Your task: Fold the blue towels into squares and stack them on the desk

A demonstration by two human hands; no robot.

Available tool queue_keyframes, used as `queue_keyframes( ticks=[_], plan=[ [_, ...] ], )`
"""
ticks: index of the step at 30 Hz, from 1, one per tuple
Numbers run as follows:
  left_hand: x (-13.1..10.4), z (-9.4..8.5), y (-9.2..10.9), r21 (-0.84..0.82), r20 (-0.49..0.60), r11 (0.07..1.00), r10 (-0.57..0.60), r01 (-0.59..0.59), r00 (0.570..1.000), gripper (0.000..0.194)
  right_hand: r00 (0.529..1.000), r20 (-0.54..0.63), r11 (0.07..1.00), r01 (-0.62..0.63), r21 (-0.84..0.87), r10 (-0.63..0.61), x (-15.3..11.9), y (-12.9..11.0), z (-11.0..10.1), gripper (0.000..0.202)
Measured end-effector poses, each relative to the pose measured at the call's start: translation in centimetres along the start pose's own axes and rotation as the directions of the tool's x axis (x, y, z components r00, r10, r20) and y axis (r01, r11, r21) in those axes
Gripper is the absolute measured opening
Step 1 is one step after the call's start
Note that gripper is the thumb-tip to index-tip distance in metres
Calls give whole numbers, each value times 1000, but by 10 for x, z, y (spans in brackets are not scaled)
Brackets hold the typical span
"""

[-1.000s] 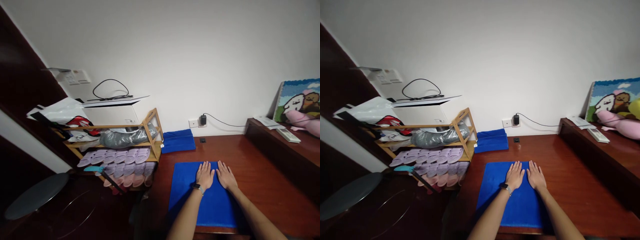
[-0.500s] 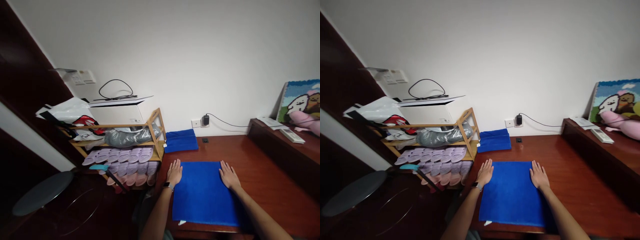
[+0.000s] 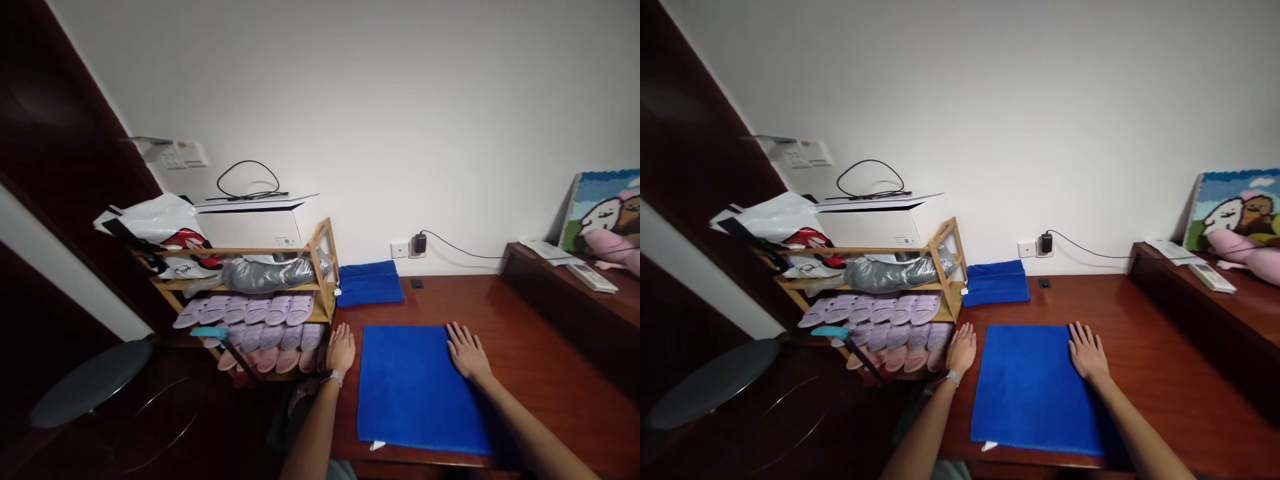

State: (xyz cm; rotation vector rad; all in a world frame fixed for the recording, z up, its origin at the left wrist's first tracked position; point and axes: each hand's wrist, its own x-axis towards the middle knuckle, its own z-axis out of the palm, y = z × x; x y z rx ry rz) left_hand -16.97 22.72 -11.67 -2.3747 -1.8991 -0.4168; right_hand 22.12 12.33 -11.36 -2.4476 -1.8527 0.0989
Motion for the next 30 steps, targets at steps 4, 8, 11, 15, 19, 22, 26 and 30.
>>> queue_keyframes(
  ticks=[4,8,11,15,19,22,26,30],
  plan=[
    [1,2,-1,-22,-18,1000,-6,6,1000,54,965,-18,963,261,73,-261,-19,-3,-14,66],
    [2,5,-3,-39,-30,999,-6,5,1000,54,911,78,904,385,188,-404,-34,1,-23,75],
    [3,6,-4,-40,-33,999,-3,2,999,54,900,116,894,389,222,-421,-34,7,-21,78],
    [4,7,-5,-33,-37,999,1,-2,999,53,894,77,881,416,225,-442,-23,19,-11,75],
    [5,7,-5,-21,-41,1000,-2,1,999,51,896,35,878,426,218,-443,-11,43,-1,73],
    [5,8,-6,-14,-42,1000,0,-1,999,50,900,37,882,415,225,-434,0,71,2,73],
    [6,11,-8,-8,-50,1000,8,-9,999,49,897,72,886,415,210,-437,26,108,-8,74],
    [8,15,-11,3,-67,1000,16,-15,998,50,930,180,945,304,117,-321,50,117,-33,78]
  ],
)
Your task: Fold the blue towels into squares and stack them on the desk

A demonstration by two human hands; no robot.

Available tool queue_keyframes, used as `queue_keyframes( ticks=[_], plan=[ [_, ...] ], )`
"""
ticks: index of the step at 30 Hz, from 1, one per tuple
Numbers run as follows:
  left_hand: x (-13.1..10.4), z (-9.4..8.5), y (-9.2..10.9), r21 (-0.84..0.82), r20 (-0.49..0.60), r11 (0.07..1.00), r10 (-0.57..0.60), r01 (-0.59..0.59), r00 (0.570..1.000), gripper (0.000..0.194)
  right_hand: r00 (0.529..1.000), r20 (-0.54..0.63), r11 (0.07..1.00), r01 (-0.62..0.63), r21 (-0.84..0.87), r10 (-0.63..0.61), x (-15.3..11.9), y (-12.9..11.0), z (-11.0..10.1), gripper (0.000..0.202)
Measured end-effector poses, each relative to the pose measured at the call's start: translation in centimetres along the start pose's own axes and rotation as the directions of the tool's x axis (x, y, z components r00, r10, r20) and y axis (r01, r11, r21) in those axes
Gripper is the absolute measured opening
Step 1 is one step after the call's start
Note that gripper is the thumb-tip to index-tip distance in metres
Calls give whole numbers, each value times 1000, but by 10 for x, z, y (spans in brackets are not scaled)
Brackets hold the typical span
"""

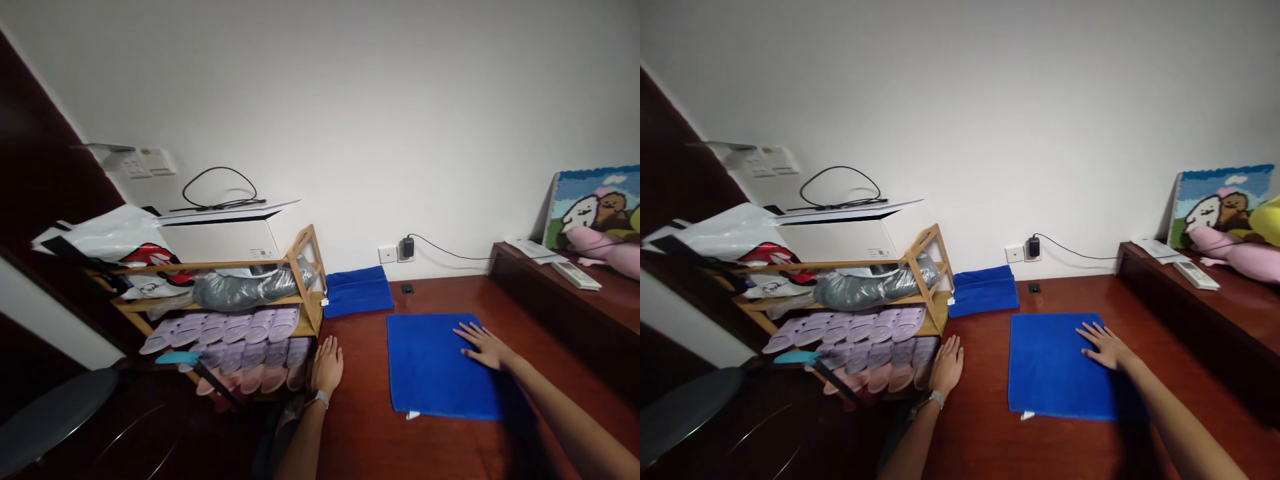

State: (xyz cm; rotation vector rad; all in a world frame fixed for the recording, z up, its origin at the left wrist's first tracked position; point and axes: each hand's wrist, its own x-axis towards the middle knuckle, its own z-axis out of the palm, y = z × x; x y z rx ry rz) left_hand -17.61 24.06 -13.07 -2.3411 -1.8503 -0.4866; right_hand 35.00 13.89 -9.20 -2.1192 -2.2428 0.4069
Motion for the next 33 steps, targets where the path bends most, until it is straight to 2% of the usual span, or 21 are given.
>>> queue_keyframes(
  ticks=[2,5,7,9,12,14,16,26,33],
  plan=[
    [1,2,-1,3,3,1000,-3,3,1000,51,993,3,993,-118,-28,118,2,-18,-8,75],
    [1,4,-1,0,-7,1000,2,-2,1000,52,961,-95,965,-261,8,261,-7,-73,1,72],
    [1,5,-2,-9,-21,1000,12,-12,1000,52,944,-145,955,-293,45,296,-18,-115,17,76],
    [2,6,-2,-16,-30,1000,15,-15,999,52,941,-149,953,-300,51,304,-29,-148,36,81],
    [3,8,-5,-18,-38,1000,22,-22,999,52,942,-139,952,-303,42,305,-38,-165,54,84],
    [4,9,-7,-18,-42,999,31,-32,999,52,945,-142,955,-293,41,296,-39,-155,58,84],
    [4,10,-8,-20,-45,999,34,-35,998,52,949,-137,958,-282,40,285,-35,-135,55,84],
    [3,15,-12,-37,-68,998,39,-41,997,53,941,-49,942,-335,-1,335,21,-4,11,88],
    [1,14,-14,-35,-87,997,59,-62,994,53,943,-77,946,-325,-4,324,67,50,1,85]
  ],
)
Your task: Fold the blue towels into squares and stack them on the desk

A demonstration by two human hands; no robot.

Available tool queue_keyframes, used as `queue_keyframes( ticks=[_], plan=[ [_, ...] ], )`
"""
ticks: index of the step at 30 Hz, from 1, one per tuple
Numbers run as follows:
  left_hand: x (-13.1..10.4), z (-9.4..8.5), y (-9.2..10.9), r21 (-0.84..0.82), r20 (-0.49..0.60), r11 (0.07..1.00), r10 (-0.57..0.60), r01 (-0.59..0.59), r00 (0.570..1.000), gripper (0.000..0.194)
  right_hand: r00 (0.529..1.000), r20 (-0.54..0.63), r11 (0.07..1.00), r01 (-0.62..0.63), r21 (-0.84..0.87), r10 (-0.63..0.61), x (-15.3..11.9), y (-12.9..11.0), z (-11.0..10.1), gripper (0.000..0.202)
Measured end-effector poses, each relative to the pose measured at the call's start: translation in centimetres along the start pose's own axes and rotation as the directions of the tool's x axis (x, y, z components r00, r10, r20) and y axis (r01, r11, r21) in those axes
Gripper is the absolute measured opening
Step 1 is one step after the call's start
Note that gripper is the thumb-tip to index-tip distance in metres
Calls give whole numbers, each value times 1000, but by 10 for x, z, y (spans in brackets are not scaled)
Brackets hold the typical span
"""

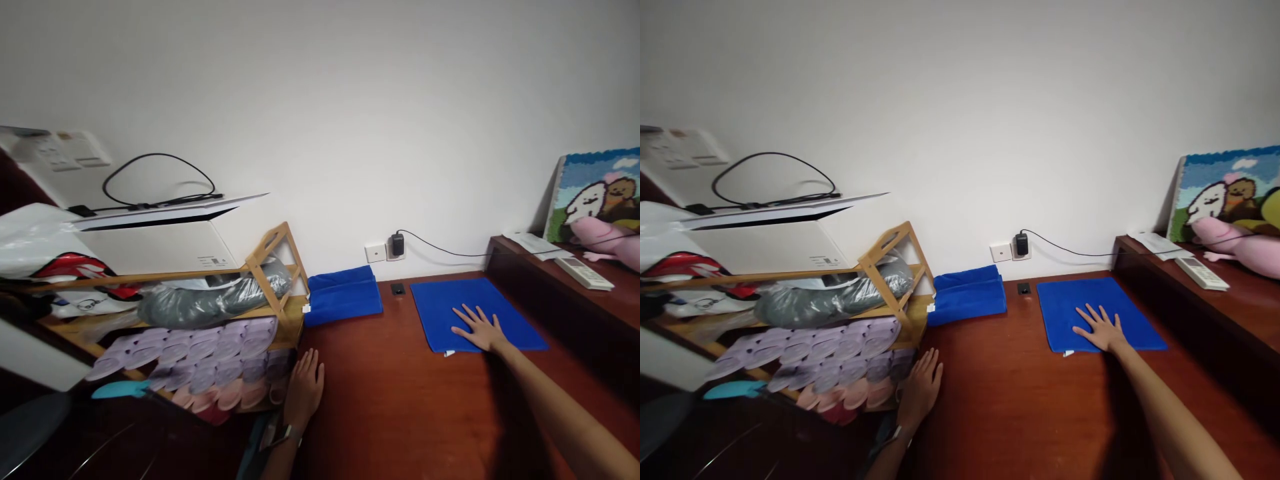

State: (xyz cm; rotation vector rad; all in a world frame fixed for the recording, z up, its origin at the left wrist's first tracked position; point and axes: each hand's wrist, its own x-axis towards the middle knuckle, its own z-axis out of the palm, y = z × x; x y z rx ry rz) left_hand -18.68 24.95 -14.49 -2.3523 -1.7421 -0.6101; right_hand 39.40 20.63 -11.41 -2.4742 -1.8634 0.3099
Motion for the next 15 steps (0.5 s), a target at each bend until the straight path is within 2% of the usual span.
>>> queue_keyframes(
  ticks=[4,8,12,15],
  plan=[
    [0,-1,-1,14,3,1000,-24,24,1000,51,1000,-8,1000,10,-4,-10,30,12,1,85],
    [0,-4,1,27,14,999,-39,39,999,51,1000,0,1000,19,-7,-19,48,21,-1,86],
    [-2,-6,5,27,18,999,-28,28,999,52,1000,23,1000,12,-5,-11,51,26,-5,88],
    [-4,-6,7,26,20,999,-20,20,1000,51,999,-31,1000,19,-10,-19,45,11,-7,82]
  ],
)
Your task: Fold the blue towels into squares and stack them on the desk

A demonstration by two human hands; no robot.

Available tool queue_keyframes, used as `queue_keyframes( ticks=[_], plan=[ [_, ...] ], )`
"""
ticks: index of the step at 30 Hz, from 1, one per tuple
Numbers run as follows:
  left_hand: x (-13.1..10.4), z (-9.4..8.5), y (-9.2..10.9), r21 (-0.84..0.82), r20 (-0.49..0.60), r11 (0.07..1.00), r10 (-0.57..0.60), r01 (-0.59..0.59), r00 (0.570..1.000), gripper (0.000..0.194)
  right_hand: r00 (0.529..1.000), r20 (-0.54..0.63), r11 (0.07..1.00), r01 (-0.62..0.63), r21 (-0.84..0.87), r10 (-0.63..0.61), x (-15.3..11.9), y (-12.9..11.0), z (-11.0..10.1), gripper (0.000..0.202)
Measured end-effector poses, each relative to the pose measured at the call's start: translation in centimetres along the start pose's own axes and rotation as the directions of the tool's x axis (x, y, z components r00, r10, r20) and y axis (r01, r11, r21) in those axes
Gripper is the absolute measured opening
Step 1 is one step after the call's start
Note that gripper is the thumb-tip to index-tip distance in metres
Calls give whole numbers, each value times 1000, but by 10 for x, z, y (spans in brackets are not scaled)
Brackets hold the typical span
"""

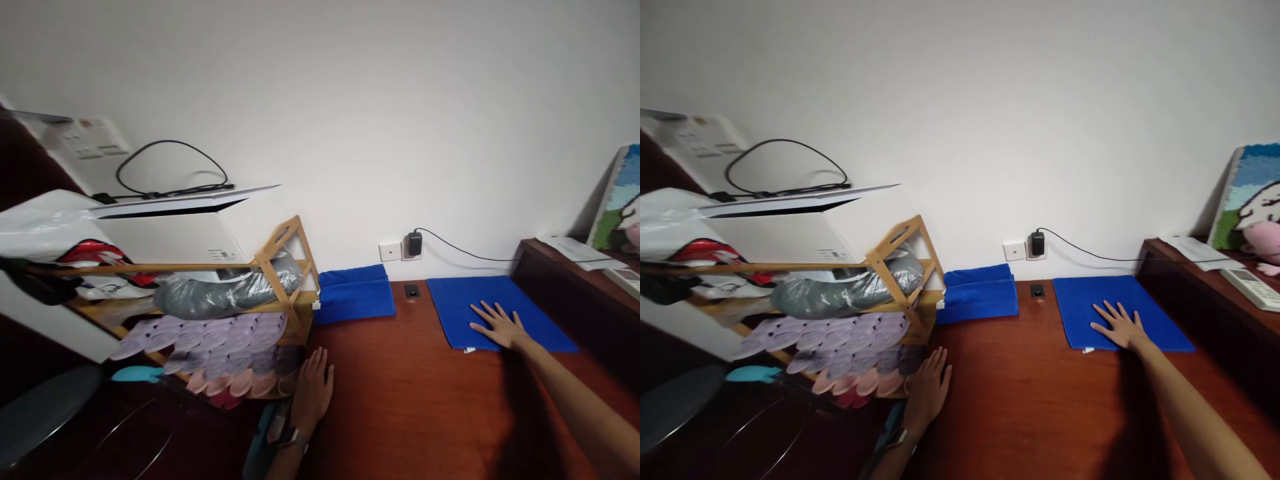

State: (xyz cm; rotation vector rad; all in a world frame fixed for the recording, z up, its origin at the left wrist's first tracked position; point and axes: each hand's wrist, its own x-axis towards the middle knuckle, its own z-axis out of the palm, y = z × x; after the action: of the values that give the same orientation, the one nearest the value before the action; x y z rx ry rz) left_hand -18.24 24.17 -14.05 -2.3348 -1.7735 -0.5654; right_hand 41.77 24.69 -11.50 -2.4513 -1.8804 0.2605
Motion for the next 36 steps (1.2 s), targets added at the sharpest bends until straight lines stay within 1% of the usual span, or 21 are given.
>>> queue_keyframes(
  ticks=[1,2,3,4,6,7,8,9,11,13,14,16,18,21,24,27,30,33,36],
  plan=[
    [-1,0,1,-3,3,1000,-2,2,1000,51,998,-61,1000,20,0,-20,-3,-13,-1,78],
    [-1,0,2,-8,5,1000,-8,8,1000,51,990,-130,998,63,3,-62,-7,-31,-1,72],
    [-2,-1,3,-15,8,1000,-16,16,1000,50,972,-194,990,137,10,-133,-11,-55,-2,68],
    [-2,-2,4,-24,11,999,-24,24,1000,50,943,-243,971,239,18,-228,-15,-82,-3,64],
    [-3,-5,6,-46,19,998,-38,38,999,50,853,-287,887,461,28,-435,-20,-145,-4,60],
    [-4,-7,8,-57,23,997,-44,45,999,50,810,-289,842,539,24,-510,-21,-177,-5,61],
    [-4,-9,10,-69,26,996,-50,52,998,50,792,-277,822,569,10,-545,-21,-208,-6,63],
    [-5,-11,11,-79,28,995,-56,58,998,50,798,-251,825,565,-8,-549,-19,-236,-7,66],
    [-6,-14,13,-95,29,993,-70,72,997,50,849,-186,867,496,-44,-495,-13,-279,-9,73],
    [-7,-15,15,-109,29,991,-78,80,997,51,891,-143,902,427,-66,-432,-8,-305,-10,73],
    [-8,-15,15,-115,26,990,-80,82,996,51,900,-137,910,408,-72,-414,-8,-312,-11,68],
    [-8,-15,16,-125,18,989,-82,84,996,52,905,-133,914,397,-81,-405,-16,-318,-11,57],
    [-9,-14,16,-132,11,987,-89,89,996,52,901,-126,910,405,-92,-414,-36,-317,-8,48],
    [-9,-15,17,-134,7,986,-97,97,995,51,887,-135,896,433,-92,-443,-89,-305,6,44],
    [-8,-19,17,-143,-23,987,-83,79,996,47,876,-222,902,428,-53,-429,-159,-285,33,43],
    [-5,-30,18,-187,-59,981,-66,54,996,40,874,-303,917,399,-1,-381,-230,-270,64,42],
    [-6,-44,22,-229,-70,973,-46,29,997,36,869,-351,926,378,16,-349,-291,-269,90,40],
    [-14,-60,35,-249,-86,969,-13,-9,996,36,870,-366,933,359,12,-330,-330,-271,104,36],
    [-29,-74,61,-277,-117,960,9,-42,993,35,879,-363,940,341,29,-308,-346,-262,106,37]
  ],
)
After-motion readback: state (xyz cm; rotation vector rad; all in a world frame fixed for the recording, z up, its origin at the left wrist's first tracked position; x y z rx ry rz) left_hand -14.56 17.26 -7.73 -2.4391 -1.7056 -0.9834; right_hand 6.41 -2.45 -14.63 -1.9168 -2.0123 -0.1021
